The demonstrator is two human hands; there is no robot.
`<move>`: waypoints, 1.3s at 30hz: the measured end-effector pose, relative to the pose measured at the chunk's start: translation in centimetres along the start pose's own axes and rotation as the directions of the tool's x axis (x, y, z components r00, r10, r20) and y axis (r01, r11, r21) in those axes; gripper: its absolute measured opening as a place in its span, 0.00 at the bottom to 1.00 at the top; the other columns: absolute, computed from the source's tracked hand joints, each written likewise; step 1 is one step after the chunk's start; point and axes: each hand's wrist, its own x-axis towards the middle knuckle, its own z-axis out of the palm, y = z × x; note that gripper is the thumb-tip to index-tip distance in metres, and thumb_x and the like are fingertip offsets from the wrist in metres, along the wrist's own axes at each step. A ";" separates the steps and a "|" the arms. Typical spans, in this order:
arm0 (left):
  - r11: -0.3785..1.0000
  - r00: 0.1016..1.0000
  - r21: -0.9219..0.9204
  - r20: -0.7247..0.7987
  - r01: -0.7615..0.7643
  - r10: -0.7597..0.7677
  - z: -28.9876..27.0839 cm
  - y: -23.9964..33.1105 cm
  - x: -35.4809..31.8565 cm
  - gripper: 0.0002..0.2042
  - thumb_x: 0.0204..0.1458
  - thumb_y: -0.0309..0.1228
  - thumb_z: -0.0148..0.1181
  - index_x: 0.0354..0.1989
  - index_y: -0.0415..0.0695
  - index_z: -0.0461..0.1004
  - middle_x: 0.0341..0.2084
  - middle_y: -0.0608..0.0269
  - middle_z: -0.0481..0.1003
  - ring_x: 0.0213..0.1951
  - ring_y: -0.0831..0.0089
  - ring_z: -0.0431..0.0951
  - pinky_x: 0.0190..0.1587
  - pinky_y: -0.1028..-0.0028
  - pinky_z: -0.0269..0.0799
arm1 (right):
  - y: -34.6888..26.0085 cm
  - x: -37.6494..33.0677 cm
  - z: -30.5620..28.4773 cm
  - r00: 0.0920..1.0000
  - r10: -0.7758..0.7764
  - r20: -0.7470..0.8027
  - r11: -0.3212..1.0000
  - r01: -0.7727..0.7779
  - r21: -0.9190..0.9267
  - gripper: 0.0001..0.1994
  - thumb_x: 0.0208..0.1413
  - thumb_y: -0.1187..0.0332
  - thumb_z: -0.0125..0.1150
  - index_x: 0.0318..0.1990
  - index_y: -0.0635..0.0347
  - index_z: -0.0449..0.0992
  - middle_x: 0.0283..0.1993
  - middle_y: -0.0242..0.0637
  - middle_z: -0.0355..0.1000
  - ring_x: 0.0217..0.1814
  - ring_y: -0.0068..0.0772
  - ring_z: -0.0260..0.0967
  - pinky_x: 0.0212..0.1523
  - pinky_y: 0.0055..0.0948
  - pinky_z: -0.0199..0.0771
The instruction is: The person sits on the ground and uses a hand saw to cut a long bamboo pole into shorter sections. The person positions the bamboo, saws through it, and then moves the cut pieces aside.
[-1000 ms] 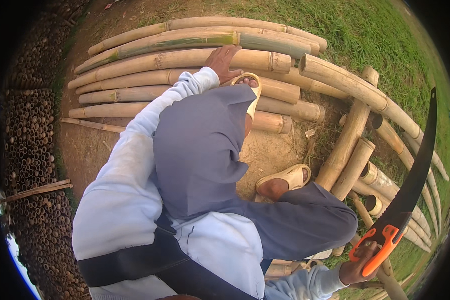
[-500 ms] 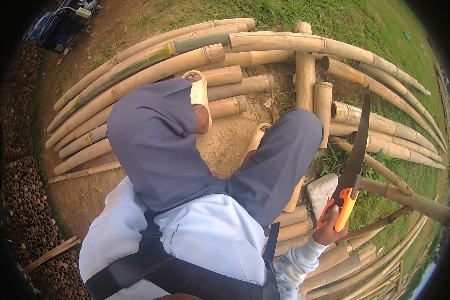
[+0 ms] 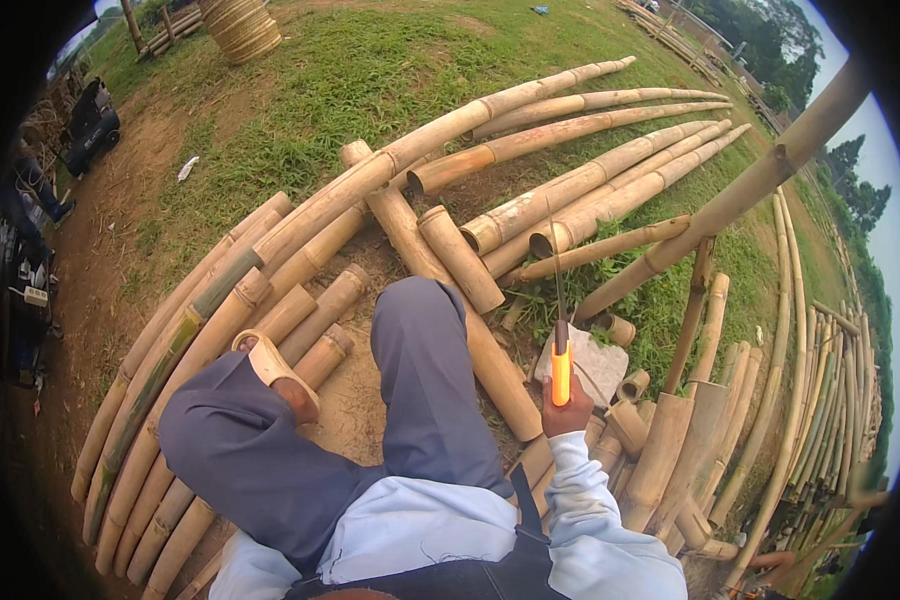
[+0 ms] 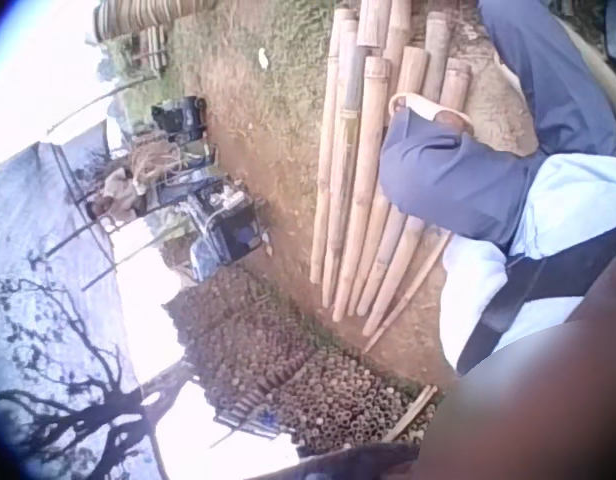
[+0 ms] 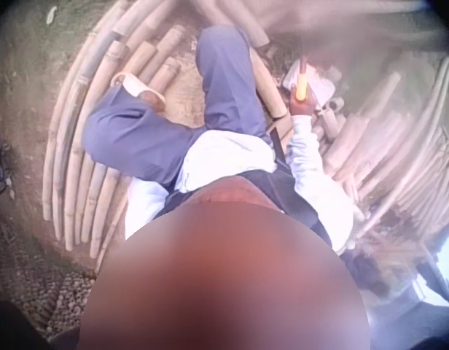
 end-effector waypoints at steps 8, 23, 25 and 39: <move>0.999 1.000 0.031 -0.007 0.009 -0.009 -0.8 -0.6 0.6 0.20 0.51 0.40 0.63 0.51 0.45 0.74 0.44 0.51 0.76 0.47 0.51 0.77 0.51 0.57 0.71 | 0.8 -2.6 0.2 0.999 -0.038 -0.007 0.999 0.038 0.012 0.09 0.55 0.72 0.66 0.41 0.65 0.76 0.23 0.39 0.69 0.22 0.29 0.67 0.28 0.29 0.69; 0.965 0.964 0.100 -0.134 0.244 -0.230 -3.6 -6.3 -1.4 0.18 0.51 0.39 0.63 0.48 0.45 0.75 0.40 0.51 0.78 0.43 0.50 0.78 0.49 0.56 0.73 | -3.0 -15.0 -9.4 0.970 0.188 0.157 0.982 -0.181 -0.056 0.09 0.52 0.73 0.68 0.39 0.63 0.76 0.24 0.43 0.72 0.24 0.45 0.74 0.28 0.34 0.73; 0.955 0.951 0.098 -0.163 0.281 -0.263 -3.8 -7.6 -1.6 0.17 0.51 0.39 0.63 0.47 0.45 0.75 0.39 0.51 0.78 0.43 0.50 0.78 0.49 0.56 0.73 | -2.8 -15.8 -9.5 0.968 0.214 0.129 0.976 -0.210 -0.050 0.10 0.52 0.72 0.67 0.42 0.62 0.77 0.24 0.45 0.73 0.25 0.47 0.75 0.29 0.36 0.74; 0.807 0.762 -0.112 -0.276 0.579 -0.586 -3.1 -15.5 -3.5 0.15 0.51 0.38 0.63 0.45 0.45 0.75 0.35 0.51 0.79 0.40 0.50 0.79 0.46 0.56 0.74 | 9.0 -11.1 7.0 0.869 0.404 0.286 0.857 -0.250 -0.451 0.14 0.59 0.57 0.61 0.47 0.53 0.73 0.39 0.51 0.77 0.45 0.56 0.75 0.45 0.47 0.72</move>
